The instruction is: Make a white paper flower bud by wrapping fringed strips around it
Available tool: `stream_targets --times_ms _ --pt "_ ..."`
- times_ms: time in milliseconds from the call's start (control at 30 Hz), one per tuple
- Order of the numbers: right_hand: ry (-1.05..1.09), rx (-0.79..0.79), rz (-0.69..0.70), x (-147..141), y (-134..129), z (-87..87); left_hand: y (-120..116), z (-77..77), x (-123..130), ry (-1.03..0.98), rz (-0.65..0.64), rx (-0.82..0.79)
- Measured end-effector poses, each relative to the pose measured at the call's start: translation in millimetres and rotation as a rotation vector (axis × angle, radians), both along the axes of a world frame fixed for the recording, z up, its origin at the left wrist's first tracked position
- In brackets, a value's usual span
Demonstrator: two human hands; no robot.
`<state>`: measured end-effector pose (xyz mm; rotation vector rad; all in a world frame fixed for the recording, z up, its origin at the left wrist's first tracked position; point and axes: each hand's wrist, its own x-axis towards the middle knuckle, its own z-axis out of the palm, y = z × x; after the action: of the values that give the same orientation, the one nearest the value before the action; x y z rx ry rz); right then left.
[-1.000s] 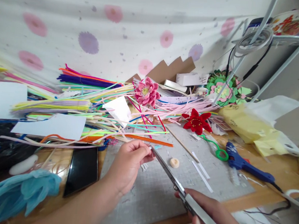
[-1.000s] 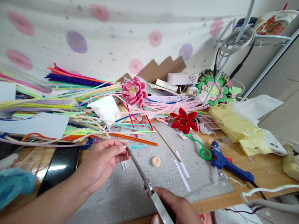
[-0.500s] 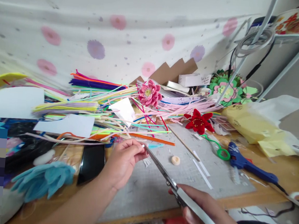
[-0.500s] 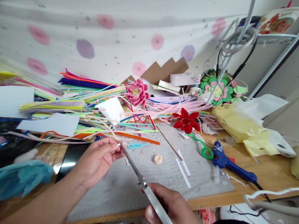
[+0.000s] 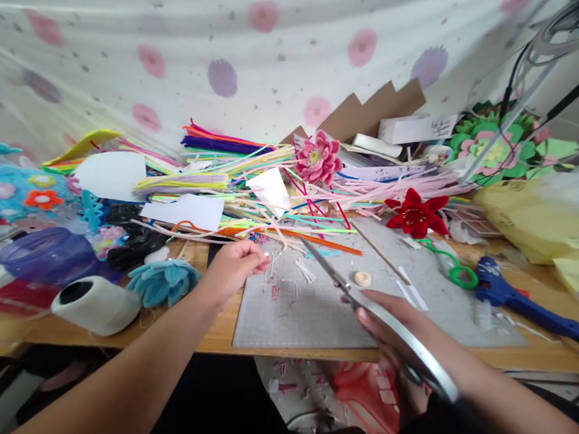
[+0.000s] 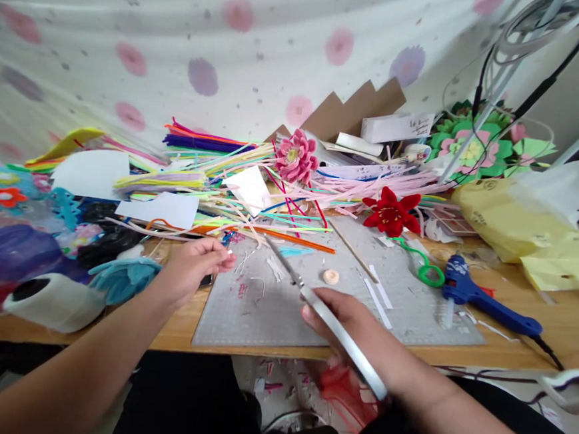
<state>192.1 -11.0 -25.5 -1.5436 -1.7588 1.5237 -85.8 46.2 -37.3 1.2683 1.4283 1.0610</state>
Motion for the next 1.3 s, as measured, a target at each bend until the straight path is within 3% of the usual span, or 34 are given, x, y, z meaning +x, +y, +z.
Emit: stream_targets --times_ms 100,167,267,500,700,900,1067,1200,1300 --pt "-0.370 0.409 -0.061 32 16 1.5 -2 -6.3 8 0.158 -0.187 0.003" --pt "-0.663 0.546 -0.134 55 28 -1.5 -2 -12.0 15 0.267 -0.276 0.031" --pt "-0.880 0.484 -0.195 86 42 -8.7 0 -18.3 26 0.442 -0.327 0.107" --pt "-1.003 0.390 -0.225 117 49 -24.9 -3 -27.7 24 0.804 -0.331 0.282" --pt "-1.036 0.376 -0.247 120 53 -33.5 13 -19.5 9 0.981 -0.355 0.345" --pt "-1.088 0.424 -0.244 110 56 -35.6 24 2.2 6 1.046 -0.217 0.377" --pt "-1.116 0.500 -0.192 102 55 -38.3 16 -4.5 13 0.995 -0.422 0.346" --pt "-1.129 0.603 -0.193 92 49 -25.2 18 -9.8 8 1.012 -0.423 0.350" --pt "-1.051 0.760 -0.162 65 44 -10.8 22 -7.1 0 0.998 -0.354 0.348"
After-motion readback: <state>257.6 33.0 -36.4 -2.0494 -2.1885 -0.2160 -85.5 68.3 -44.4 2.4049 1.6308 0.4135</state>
